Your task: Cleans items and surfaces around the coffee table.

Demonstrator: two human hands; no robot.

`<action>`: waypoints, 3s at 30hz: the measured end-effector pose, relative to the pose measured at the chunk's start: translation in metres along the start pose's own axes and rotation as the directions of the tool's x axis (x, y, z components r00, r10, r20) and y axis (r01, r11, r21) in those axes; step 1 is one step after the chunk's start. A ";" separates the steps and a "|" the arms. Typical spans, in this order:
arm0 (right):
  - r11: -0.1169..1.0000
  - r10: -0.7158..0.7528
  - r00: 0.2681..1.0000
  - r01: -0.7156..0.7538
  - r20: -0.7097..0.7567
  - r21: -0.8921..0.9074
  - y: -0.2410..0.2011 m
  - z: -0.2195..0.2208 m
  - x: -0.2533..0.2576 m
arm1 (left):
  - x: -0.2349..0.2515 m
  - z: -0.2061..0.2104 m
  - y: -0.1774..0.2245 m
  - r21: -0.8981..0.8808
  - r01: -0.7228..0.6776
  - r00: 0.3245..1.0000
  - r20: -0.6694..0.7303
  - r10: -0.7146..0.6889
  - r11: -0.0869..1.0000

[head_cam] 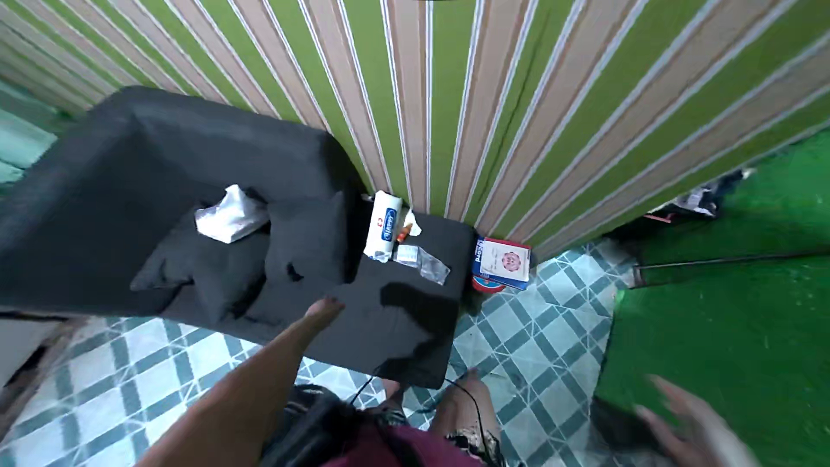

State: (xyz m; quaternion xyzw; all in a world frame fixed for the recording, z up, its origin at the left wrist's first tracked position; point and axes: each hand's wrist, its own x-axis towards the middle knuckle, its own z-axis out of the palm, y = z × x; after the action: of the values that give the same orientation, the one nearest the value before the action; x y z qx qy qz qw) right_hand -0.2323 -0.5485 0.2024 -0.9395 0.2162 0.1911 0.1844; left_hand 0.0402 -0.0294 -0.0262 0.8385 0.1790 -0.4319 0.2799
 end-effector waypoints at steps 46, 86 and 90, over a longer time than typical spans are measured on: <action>0.790 -0.489 0.799 0.575 0.349 -0.210 -0.408 0.348 0.627 | 0.017 0.128 0.044 -0.189 0.150 0.954 -0.229 -0.192 0.970; 0.733 -0.341 0.672 0.628 0.658 -0.261 -0.408 0.325 0.655 | 0.036 0.146 0.077 -0.174 0.008 0.944 -0.323 -0.065 0.985; 0.765 -0.400 0.708 0.607 0.582 -0.214 -0.406 0.288 0.630 | 0.038 0.141 0.081 -0.103 -0.013 0.949 -0.315 -0.020 0.995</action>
State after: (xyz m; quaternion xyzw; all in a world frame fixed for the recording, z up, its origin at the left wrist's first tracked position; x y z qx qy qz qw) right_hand 0.4059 -0.2964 -0.2144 -0.8951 -0.1532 0.4092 0.0891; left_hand 0.0178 -0.1780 -0.0985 0.8808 0.2452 -0.2830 0.2899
